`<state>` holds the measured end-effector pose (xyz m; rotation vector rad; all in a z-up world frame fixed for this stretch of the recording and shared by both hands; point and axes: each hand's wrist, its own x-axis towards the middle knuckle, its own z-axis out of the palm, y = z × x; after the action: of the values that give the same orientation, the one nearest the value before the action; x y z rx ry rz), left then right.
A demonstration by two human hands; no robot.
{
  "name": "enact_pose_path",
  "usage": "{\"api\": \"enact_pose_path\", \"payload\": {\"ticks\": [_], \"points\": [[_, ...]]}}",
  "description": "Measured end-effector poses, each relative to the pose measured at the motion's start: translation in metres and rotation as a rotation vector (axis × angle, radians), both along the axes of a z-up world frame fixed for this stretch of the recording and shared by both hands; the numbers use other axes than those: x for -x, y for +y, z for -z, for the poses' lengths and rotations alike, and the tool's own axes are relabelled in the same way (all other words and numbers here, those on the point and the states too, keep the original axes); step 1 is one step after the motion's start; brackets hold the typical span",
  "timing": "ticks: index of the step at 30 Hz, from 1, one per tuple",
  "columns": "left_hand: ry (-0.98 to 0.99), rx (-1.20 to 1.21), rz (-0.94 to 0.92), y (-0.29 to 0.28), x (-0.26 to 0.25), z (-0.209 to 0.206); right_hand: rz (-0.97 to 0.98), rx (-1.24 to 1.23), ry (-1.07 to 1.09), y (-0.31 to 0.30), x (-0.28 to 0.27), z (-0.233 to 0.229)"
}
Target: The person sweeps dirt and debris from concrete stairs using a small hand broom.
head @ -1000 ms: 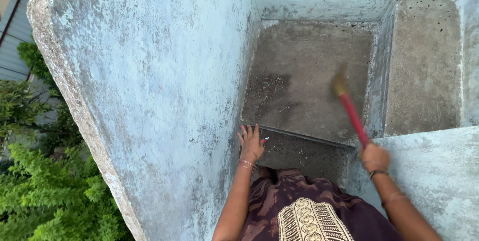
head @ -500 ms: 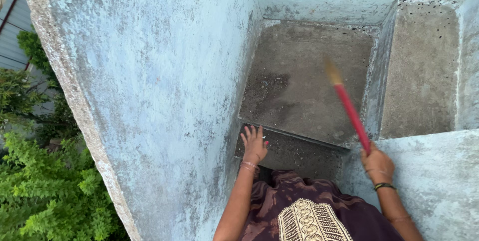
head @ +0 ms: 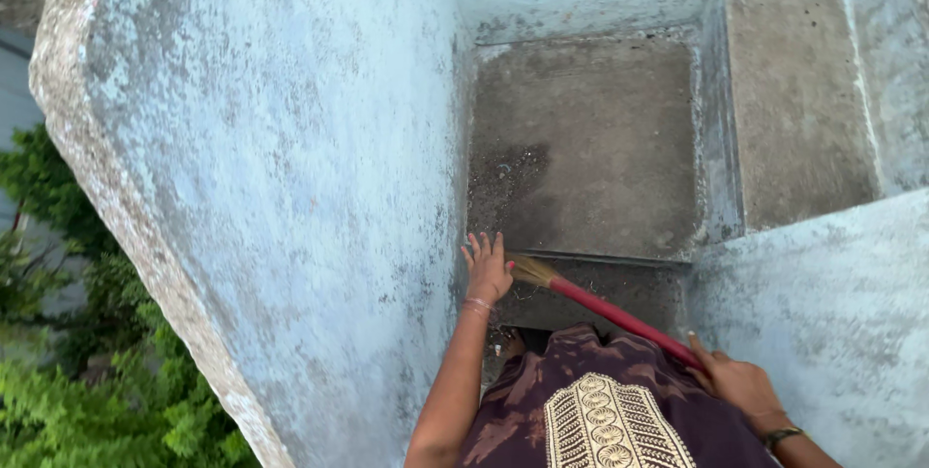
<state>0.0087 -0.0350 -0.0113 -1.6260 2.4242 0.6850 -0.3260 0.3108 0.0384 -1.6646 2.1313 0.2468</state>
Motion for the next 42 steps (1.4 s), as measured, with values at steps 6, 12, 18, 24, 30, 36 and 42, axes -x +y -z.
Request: {"api": "enact_pose_path", "payload": {"ticks": [6,12,18,24,30,36,42], "points": [[0.041,0.005,0.081,-0.019,-0.006,-0.002,0.339,-0.076,0.108,-0.014,0.019,-0.011],[0.049,-0.011,0.153,-0.034,-0.007,-0.011,0.599,0.060,0.118,-0.080,0.027,0.011],[0.109,0.004,0.221,-0.044,-0.012,0.002,0.047,-0.074,0.118,-0.044,-0.047,0.013],[0.137,-0.016,0.265,-0.046,-0.014,0.022,-0.186,-0.129,0.042,0.009,-0.058,-0.016],[0.089,-0.023,0.263,-0.054,-0.011,0.020,0.302,-0.047,0.143,-0.017,-0.021,-0.017],[0.074,0.030,0.257,-0.064,0.003,0.015,0.473,0.049,0.165,-0.105,0.001,0.014],[0.041,0.091,0.214,-0.082,-0.001,0.011,-0.060,-0.212,0.024,-0.084,-0.020,0.015]]}}
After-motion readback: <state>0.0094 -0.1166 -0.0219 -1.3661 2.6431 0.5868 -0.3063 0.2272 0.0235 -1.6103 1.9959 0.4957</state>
